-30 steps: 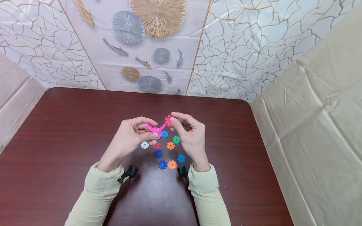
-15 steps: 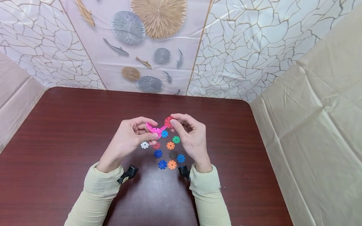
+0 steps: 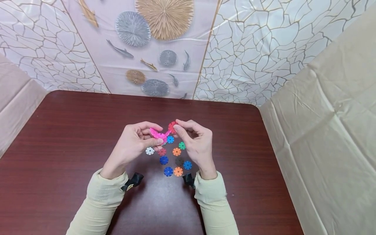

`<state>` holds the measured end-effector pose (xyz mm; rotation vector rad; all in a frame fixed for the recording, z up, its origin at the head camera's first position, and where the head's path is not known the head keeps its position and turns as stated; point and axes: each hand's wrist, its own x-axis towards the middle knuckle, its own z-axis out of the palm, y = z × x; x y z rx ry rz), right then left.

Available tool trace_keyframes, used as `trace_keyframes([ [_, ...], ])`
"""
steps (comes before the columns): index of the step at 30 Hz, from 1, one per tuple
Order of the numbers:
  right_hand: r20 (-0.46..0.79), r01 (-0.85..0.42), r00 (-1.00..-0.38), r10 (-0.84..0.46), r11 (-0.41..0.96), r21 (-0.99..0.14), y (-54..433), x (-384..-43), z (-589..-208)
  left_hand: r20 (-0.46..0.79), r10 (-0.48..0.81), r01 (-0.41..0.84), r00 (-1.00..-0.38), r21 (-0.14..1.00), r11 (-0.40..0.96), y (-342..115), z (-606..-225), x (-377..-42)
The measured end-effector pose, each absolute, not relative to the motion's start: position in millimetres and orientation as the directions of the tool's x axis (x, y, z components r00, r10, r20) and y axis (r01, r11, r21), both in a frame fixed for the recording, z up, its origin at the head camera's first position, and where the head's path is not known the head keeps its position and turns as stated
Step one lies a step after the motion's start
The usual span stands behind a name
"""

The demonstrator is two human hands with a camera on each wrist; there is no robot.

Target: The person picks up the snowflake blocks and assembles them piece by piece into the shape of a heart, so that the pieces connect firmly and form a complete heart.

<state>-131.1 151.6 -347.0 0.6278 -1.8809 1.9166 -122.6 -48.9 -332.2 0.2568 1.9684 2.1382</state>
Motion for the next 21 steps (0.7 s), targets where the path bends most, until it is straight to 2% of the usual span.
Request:
trace_keyframes([
  [7, 0.529, -0.531, -0.847, -0.059, 0.025, -0.847, 147, -123, -330, 0.001, 0.260, -0.019, -0.966, 0.997, -0.072, -48, -331, -122],
  [12, 0.491, -0.491, -0.870, -0.052, -0.005, -0.871, 150, -128, -338, 0.052, 0.258, 0.020, -0.965, 0.992, -0.125, -48, -333, -126],
  [18, 0.461, -0.460, -0.884, -0.074, -0.040, -0.887, 154, -133, -348, 0.066, 0.323, 0.037, -0.944, 0.995, -0.094, -48, -337, -129],
  [21, 0.445, -0.442, -0.892, -0.078, -0.057, -0.895, 153, -132, -347, 0.070, 0.375, 0.020, -0.924, 0.990, -0.136, -52, -338, -129],
])
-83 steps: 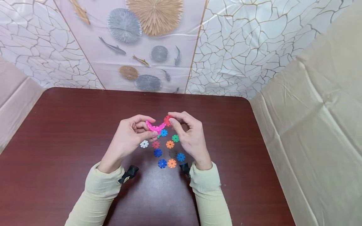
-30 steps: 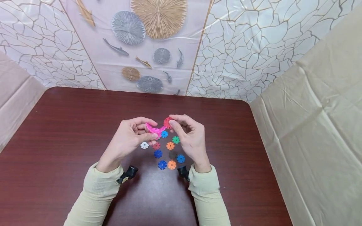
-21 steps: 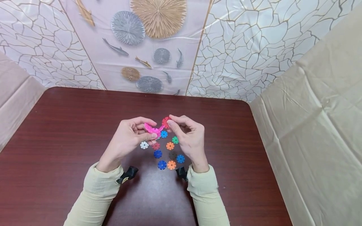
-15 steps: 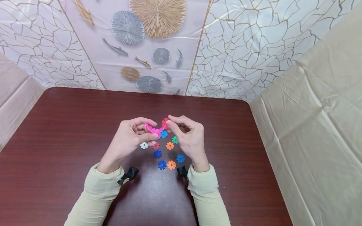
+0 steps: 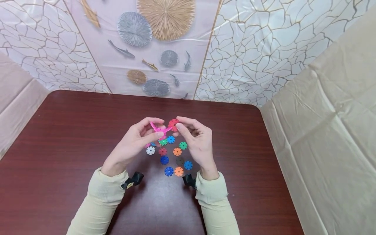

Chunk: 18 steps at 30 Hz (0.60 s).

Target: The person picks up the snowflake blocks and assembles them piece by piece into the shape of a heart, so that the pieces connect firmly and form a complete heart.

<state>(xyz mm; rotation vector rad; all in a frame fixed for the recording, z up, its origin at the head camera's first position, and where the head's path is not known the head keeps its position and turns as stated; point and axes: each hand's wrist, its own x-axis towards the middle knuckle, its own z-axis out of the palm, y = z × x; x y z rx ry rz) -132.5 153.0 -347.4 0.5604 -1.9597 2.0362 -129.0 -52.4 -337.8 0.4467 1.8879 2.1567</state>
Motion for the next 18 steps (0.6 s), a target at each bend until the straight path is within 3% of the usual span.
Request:
trace_keyframes([
  [6, 0.421, -0.419, -0.896, -0.140, -0.049, -0.907, 147, -128, -345, 0.110, 0.456, 0.016, -0.883, 0.978, -0.206, -55, -339, -128],
  [11, 0.375, -0.395, -0.908, -0.186, 0.080, -0.915, 152, -130, -346, 0.065, 0.352, -0.006, -0.934, 0.981, -0.196, -50, -339, -128],
  [15, 0.197, -0.256, -0.963, -0.186, 0.387, -0.886, 170, -140, -354, 0.032, 0.262, -0.036, -0.964, 0.967, -0.252, -48, -339, -129],
  [18, -0.005, -0.114, -0.984, -0.175, 0.663, -0.740, 187, -148, -364, 0.031, 0.247, -0.051, -0.969, 0.945, -0.322, -47, -339, -129],
])
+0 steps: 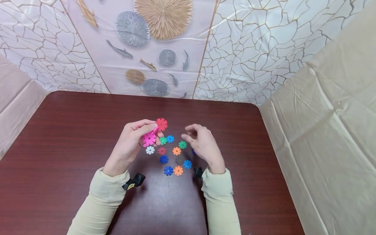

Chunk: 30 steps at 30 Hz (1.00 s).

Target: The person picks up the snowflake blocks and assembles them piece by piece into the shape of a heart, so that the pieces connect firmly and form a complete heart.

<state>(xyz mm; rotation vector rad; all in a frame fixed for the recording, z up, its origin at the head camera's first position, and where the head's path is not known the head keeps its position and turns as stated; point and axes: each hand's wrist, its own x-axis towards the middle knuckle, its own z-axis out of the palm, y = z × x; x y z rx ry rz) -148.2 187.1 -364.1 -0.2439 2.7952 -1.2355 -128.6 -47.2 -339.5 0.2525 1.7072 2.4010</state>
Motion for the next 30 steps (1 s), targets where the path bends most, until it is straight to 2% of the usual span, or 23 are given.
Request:
trace_keyframes([
  [3, -0.174, -0.015, -0.975, -0.137, 0.824, -0.566, 201, -156, -376, 0.028, 0.242, -0.063, -0.970, 0.930, -0.362, -47, -338, -128],
  [6, -0.280, 0.058, -0.957, -0.079, 0.891, -0.450, 212, -162, -390, 0.024, 0.219, -0.057, -0.975, 0.933, -0.356, -47, -337, -127],
  [10, -0.355, 0.102, -0.933, -0.049, 0.913, -0.395, 221, -168, -404, 0.034, 0.173, -0.027, -0.984, 0.940, -0.339, -47, -337, -126],
  [15, -0.383, 0.104, -0.923, -0.046, 0.926, -0.363, 221, -173, -414, 0.088, 0.133, 0.038, -0.987, 0.941, -0.335, -47, -337, -126],
  [25, -0.385, 0.102, -0.921, -0.062, 0.915, -0.391, 219, -175, -418, 0.092, 0.087, 0.067, -0.992, 0.963, -0.262, -47, -337, -126],
  [27, -0.359, 0.090, -0.928, -0.102, 0.873, -0.479, 219, -175, -417, 0.109, 0.075, 0.086, -0.991, 0.959, -0.270, -48, -338, -126],
  [30, -0.228, 0.028, -0.961, -0.157, 0.763, -0.646, 218, -172, -408, 0.131, 0.056, 0.111, -0.990, 0.957, -0.270, -48, -337, -126],
])
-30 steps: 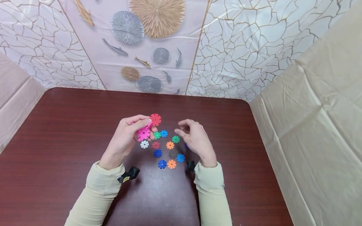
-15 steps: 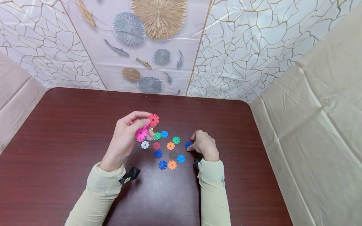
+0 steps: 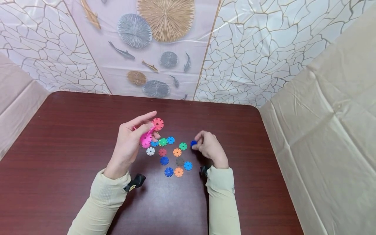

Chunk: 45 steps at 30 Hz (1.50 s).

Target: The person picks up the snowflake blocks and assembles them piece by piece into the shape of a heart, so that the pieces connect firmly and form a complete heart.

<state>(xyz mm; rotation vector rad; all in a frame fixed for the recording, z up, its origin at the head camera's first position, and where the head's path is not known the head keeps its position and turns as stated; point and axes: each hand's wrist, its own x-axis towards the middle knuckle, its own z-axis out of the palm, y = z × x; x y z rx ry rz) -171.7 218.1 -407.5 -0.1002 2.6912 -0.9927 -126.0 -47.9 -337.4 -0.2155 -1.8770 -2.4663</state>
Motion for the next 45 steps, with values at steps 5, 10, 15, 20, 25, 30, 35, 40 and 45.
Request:
trace_keyframes([
  [5, 0.123, -0.195, -0.977, -0.175, 0.490, -0.850, 204, -154, -376, 0.131, 0.041, 0.116, -0.991, 0.961, -0.251, -48, -337, -125],
  [10, 0.368, -0.416, -0.907, -0.203, 0.312, -0.854, 175, -131, -350, 0.149, 0.028, 0.137, -0.988, 0.957, -0.257, -48, -336, -125],
  [15, 0.520, -0.563, -0.825, -0.223, 0.232, -0.793, 149, -120, -342, 0.164, 0.012, 0.156, -0.986, 0.953, -0.259, -49, -336, -124],
  [20, 0.597, -0.624, -0.781, -0.180, 0.246, -0.742, 136, -115, -338, 0.170, 0.015, 0.161, -0.985, 0.954, -0.253, -48, -336, -125],
  [25, 0.626, -0.647, -0.761, -0.169, 0.265, -0.715, 129, -107, -322, 0.174, 0.019, 0.164, -0.985, 0.953, -0.253, -48, -336, -124],
  [30, 0.638, -0.661, -0.749, -0.180, 0.280, -0.696, 126, -103, -314, 0.184, 0.028, 0.172, -0.983, 0.956, -0.239, -47, -336, -124],
  [35, 0.689, -0.703, -0.704, -0.172, 0.304, -0.643, 129, -109, -323, 0.179, 0.041, 0.166, -0.983, 0.961, -0.223, -46, -336, -123],
  [40, 0.713, -0.724, -0.679, -0.172, 0.316, -0.613, 133, -115, -338, 0.177, 0.058, 0.163, -0.983, 0.966, -0.199, -47, -335, -123],
  [45, 0.722, -0.735, -0.666, -0.188, 0.327, -0.594, 132, -116, -340, 0.192, 0.058, 0.180, -0.980, 0.969, -0.168, -49, -336, -124],
])
